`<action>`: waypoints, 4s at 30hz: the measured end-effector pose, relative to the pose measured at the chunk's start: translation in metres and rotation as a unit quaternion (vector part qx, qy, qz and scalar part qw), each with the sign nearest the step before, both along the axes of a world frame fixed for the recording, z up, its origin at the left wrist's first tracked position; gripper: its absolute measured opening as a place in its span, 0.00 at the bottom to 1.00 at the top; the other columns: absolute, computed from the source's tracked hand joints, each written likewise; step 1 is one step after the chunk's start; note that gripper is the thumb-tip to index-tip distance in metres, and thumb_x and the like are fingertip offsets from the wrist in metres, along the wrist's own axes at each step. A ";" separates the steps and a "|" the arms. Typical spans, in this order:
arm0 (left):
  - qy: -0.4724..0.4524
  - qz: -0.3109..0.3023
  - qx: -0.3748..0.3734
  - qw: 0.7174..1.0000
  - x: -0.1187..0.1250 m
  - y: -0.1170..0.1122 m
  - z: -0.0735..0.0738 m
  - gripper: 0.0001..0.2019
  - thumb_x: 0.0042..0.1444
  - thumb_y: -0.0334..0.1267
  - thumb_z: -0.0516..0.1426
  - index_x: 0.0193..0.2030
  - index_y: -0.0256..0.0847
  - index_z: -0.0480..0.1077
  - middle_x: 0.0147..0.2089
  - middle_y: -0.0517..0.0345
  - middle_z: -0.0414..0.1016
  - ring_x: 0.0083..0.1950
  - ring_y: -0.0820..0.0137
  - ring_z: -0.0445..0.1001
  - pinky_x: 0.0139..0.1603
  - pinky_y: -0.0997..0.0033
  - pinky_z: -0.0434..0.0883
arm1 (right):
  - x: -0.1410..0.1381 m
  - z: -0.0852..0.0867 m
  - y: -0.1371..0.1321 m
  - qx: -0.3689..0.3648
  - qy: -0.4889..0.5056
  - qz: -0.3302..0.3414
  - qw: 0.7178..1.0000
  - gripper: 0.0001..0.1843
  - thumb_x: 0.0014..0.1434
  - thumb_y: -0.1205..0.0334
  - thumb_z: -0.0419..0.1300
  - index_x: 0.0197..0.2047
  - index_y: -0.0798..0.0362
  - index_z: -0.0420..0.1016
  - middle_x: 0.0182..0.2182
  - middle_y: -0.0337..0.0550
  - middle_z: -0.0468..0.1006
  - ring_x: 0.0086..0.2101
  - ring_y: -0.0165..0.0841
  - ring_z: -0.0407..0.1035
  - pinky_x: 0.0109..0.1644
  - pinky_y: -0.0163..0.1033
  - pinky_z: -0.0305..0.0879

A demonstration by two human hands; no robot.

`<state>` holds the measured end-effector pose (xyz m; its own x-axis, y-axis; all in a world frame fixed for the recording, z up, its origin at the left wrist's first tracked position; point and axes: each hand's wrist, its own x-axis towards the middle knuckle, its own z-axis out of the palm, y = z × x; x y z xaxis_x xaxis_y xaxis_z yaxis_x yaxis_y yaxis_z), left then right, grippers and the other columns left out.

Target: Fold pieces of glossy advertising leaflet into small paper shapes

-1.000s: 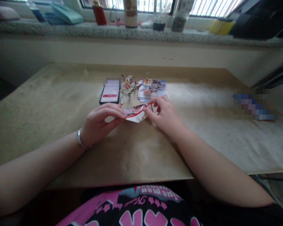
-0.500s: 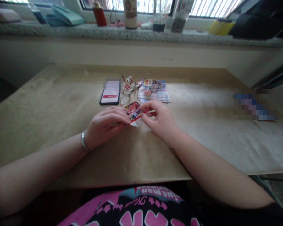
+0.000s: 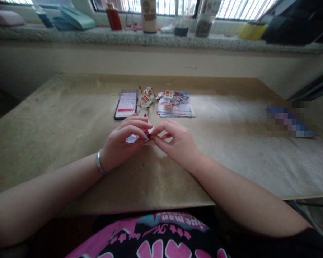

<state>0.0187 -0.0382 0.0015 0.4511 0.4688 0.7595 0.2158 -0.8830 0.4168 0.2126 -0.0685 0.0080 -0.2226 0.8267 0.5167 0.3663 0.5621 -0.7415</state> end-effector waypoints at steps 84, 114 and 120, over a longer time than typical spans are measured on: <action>-0.143 0.012 -0.132 0.981 -0.005 0.003 0.002 0.02 0.57 0.36 0.63 0.35 0.43 0.74 0.35 0.58 0.76 0.38 0.71 0.74 0.44 0.65 0.71 | 0.010 0.003 0.014 0.229 -0.073 -0.062 0.969 0.03 0.55 0.65 0.66 0.34 0.47 0.78 0.32 0.39 0.83 0.39 0.37 0.75 0.48 0.47 0.71; -0.128 0.025 -0.172 0.976 -0.009 0.013 -0.007 0.04 0.56 0.37 0.63 0.37 0.42 0.74 0.37 0.56 0.77 0.40 0.70 0.74 0.46 0.64 0.72 | 0.011 0.000 0.017 0.218 -0.061 -0.084 0.970 0.04 0.58 0.67 0.63 0.34 0.47 0.75 0.35 0.40 0.82 0.39 0.36 0.74 0.48 0.47 0.69; -0.020 0.108 -0.030 0.993 -0.007 0.008 0.005 0.01 0.56 0.34 0.60 0.34 0.41 0.73 0.35 0.57 0.77 0.39 0.68 0.73 0.44 0.65 0.70 | 0.011 0.007 0.010 0.259 -0.105 -0.062 0.958 0.05 0.57 0.67 0.64 0.34 0.45 0.76 0.35 0.39 0.82 0.41 0.37 0.74 0.49 0.49 0.70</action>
<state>0.0119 -0.0298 0.0061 0.3055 0.5966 0.7421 0.3804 -0.7909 0.4792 0.2233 -0.0580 0.0151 -0.2831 0.4979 0.8197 0.5639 0.7777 -0.2777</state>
